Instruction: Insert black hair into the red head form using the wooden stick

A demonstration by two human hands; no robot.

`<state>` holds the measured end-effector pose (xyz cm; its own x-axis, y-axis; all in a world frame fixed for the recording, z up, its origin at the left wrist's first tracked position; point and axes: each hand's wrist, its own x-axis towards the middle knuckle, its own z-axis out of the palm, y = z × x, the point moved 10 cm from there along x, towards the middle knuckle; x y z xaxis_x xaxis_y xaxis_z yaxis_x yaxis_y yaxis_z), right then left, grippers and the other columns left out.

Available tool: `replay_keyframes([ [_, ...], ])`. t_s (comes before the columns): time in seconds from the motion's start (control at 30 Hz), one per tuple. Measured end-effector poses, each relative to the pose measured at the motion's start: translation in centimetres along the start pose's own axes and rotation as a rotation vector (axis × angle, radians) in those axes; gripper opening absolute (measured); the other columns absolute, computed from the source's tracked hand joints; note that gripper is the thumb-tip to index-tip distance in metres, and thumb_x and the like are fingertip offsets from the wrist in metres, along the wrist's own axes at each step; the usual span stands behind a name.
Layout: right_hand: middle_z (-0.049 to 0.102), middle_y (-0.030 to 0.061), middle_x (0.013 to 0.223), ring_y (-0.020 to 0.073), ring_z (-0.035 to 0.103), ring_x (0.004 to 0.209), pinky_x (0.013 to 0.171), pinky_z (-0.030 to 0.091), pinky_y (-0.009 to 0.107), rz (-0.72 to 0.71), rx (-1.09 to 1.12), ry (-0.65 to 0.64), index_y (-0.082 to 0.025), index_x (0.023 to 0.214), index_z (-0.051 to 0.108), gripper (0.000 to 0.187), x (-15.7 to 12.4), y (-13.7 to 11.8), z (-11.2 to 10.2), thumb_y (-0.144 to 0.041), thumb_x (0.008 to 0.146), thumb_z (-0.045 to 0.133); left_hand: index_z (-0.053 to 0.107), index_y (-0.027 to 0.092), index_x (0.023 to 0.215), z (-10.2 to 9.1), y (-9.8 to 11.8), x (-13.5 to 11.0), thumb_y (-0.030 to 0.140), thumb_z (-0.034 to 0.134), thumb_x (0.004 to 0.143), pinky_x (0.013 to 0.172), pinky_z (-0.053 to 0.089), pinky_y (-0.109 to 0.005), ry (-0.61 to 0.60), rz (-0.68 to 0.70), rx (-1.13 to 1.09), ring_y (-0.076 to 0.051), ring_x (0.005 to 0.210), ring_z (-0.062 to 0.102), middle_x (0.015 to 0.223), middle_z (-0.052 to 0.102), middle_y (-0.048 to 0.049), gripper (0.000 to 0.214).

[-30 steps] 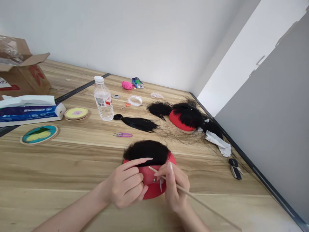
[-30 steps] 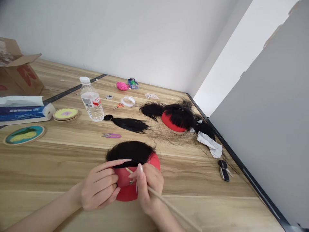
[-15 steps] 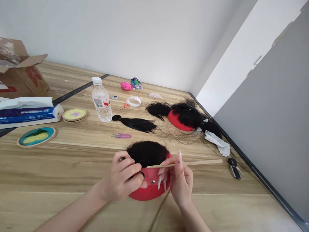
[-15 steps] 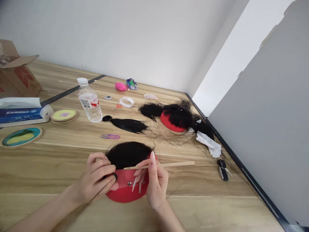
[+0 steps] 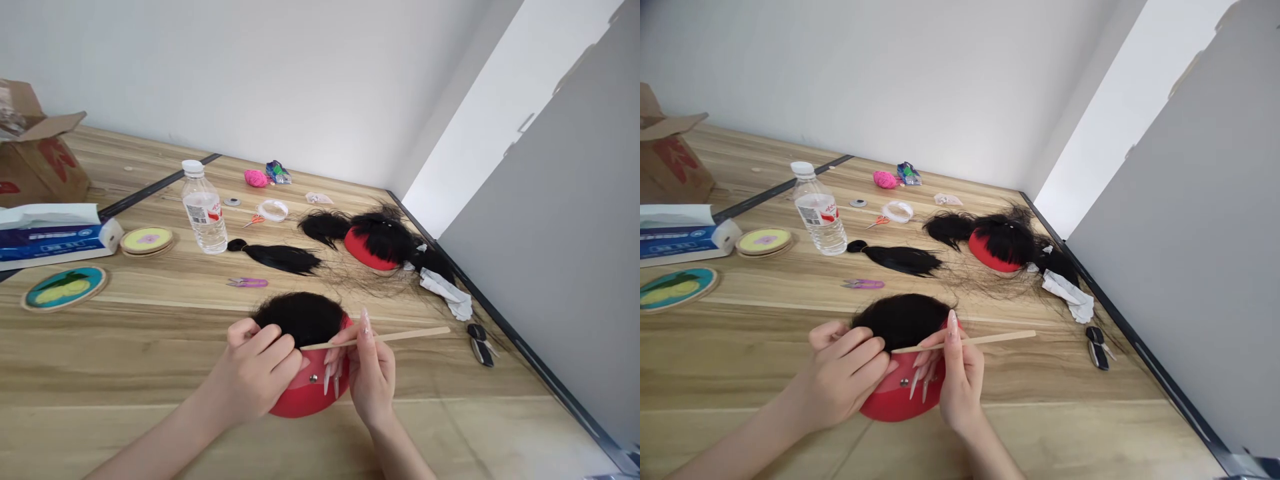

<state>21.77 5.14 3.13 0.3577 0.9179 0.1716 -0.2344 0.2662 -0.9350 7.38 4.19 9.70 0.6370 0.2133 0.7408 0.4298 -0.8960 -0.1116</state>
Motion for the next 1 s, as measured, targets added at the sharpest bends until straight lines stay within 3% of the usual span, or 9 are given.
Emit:
replay_keyframes([
  [0.17, 0.064, 0.0029, 0.05, 0.0116, 0.053, 0.034, 0.037, 0.046, 0.023, 0.013, -0.004, 0.009, -0.016, 0.071, 0.071, 0.052, 0.2, 0.1, 0.0, -0.054, 0.098, 0.048, 0.05, 0.016, 0.067, 0.2, 0.1, 0.2, 0.004, 0.04, 0.09, 0.068, 0.027, -0.036, -0.033, -0.001, -0.011, -0.017, 0.065, 0.036, 0.064, 0.042, -0.0006, 0.029],
  [0.43, 0.064, 0.003, 0.049, 0.0101, 0.053, 0.033, 0.037, 0.044, 0.021, -0.027, -0.044, 0.04, -0.014, 0.069, 0.071, 0.052, 0.1, -0.1, -0.3, -0.052, 0.098, 0.05, 0.053, 0.015, 0.068, 0.3, 0.3, -0.5, 0.003, 0.049, 0.088, 0.066, 0.034, -0.034, 0.029, 0.104, -0.094, -0.017, 0.064, 0.039, 0.063, 0.046, -0.0009, 0.024],
  [0.6, 0.065, 0.0036, 0.053, 0.0104, 0.056, 0.036, 0.034, 0.041, 0.019, -0.069, -0.126, 0.089, -0.015, 0.066, 0.07, 0.045, 0.0, -0.6, -0.6, -0.049, 0.093, 0.06, 0.048, 0.017, 0.064, 0.0, 0.6, -1.1, 0.003, 0.05, 0.086, 0.064, 0.036, -0.033, 0.067, 0.132, -0.119, -0.016, 0.062, 0.039, 0.062, 0.044, 0.0001, 0.027],
  [0.73, 0.064, 0.0026, 0.051, 0.0099, 0.055, 0.036, 0.035, 0.043, 0.019, -0.091, -0.145, 0.056, -0.016, 0.065, 0.07, 0.044, 0.1, -1.1, -0.1, -0.049, 0.093, 0.06, 0.052, 0.017, 0.066, -0.2, 1.2, -1.4, 0.004, 0.051, 0.087, 0.07, 0.041, -0.033, 0.069, 0.17, -0.1, -0.015, 0.063, 0.043, 0.062, 0.048, 0.0007, 0.024],
  [1.0, 0.064, 0.0018, 0.051, 0.0085, 0.055, 0.037, 0.038, 0.045, 0.017, -0.106, -0.091, 0.029, -0.015, 0.068, 0.071, 0.041, 0.0, -1.4, 0.3, -0.044, 0.095, 0.059, 0.053, 0.016, 0.063, -1.4, 2.4, -1.5, 0.004, 0.053, 0.089, 0.067, 0.047, -0.03, 0.122, 0.208, -0.149, -0.013, 0.062, 0.049, 0.061, 0.052, 0.0014, 0.029],
])
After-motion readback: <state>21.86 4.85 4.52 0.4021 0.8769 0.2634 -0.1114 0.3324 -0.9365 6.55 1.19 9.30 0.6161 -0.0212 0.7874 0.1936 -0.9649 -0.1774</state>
